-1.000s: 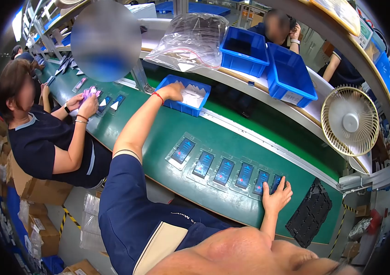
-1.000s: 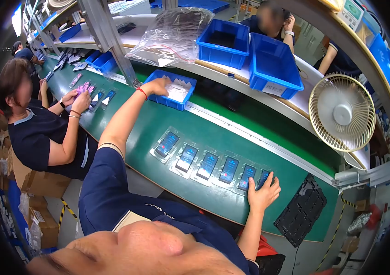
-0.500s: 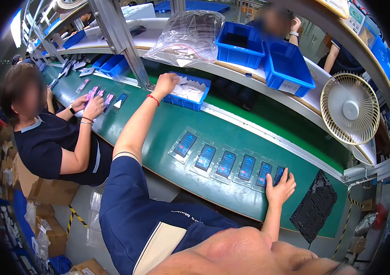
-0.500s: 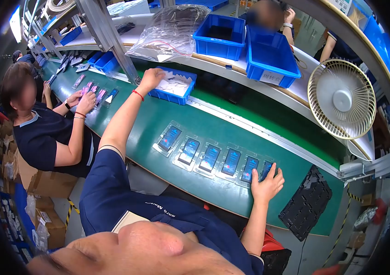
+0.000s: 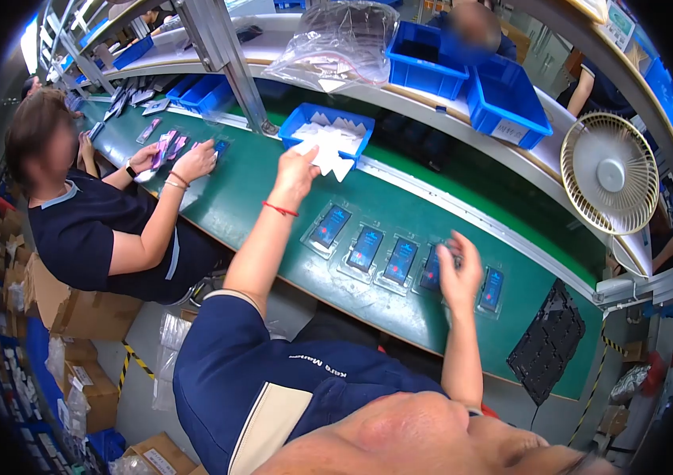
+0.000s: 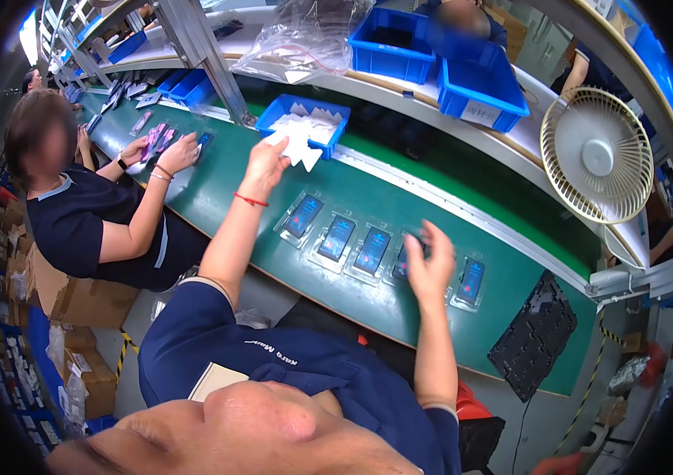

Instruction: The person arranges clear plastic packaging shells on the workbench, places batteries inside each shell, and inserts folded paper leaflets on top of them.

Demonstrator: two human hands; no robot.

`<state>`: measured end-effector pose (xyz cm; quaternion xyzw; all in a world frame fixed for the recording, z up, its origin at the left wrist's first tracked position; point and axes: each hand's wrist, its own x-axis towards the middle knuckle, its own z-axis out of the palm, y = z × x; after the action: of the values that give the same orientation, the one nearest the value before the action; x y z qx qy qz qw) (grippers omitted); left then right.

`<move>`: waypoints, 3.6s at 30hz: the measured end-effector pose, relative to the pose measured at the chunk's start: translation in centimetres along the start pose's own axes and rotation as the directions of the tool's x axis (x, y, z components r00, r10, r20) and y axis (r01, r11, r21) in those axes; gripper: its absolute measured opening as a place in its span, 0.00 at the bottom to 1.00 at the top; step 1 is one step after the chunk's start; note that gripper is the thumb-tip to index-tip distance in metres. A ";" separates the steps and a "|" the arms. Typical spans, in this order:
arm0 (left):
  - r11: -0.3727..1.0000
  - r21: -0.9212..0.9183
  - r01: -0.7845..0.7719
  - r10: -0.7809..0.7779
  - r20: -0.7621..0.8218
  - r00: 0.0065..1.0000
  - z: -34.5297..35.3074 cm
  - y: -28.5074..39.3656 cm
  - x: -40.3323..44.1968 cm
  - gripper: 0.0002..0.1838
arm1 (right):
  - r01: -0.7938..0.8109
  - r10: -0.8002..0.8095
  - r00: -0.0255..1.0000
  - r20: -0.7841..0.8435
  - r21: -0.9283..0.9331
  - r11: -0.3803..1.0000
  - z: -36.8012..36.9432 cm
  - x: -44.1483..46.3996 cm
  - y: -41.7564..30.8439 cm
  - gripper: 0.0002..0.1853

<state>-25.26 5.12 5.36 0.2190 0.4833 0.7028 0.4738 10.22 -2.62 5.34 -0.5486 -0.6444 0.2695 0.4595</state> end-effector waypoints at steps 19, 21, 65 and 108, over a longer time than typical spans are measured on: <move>0.961 -0.214 -0.173 0.112 -0.271 0.956 -2.9 -3.8 -9.5 0.09 | 0.664 -0.540 0.717 0.440 -0.196 0.722 15.4 -0.4 -6.1 0.17; 0.945 -0.272 -0.181 0.126 -0.209 0.970 -2.3 -4.3 -9.8 0.10 | 0.568 -0.509 0.804 0.307 -0.144 0.810 14.5 -0.1 -6.5 0.18; 0.974 0.069 0.216 -0.227 0.250 0.941 3.1 -8.1 -15.6 0.12 | -0.378 0.309 0.901 0.306 0.202 0.904 0.4 0.3 3.4 0.07; -0.285 0.685 -0.670 0.584 0.678 0.445 2.4 -0.5 -0.5 0.29 | 0.356 -0.181 0.914 0.363 -0.503 0.788 -11.0 -3.7 6.1 0.45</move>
<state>-22.95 5.87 6.01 0.6963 0.5821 0.3680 -0.2022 22.69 -6.31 3.85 -0.5136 -0.8279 0.0793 0.2108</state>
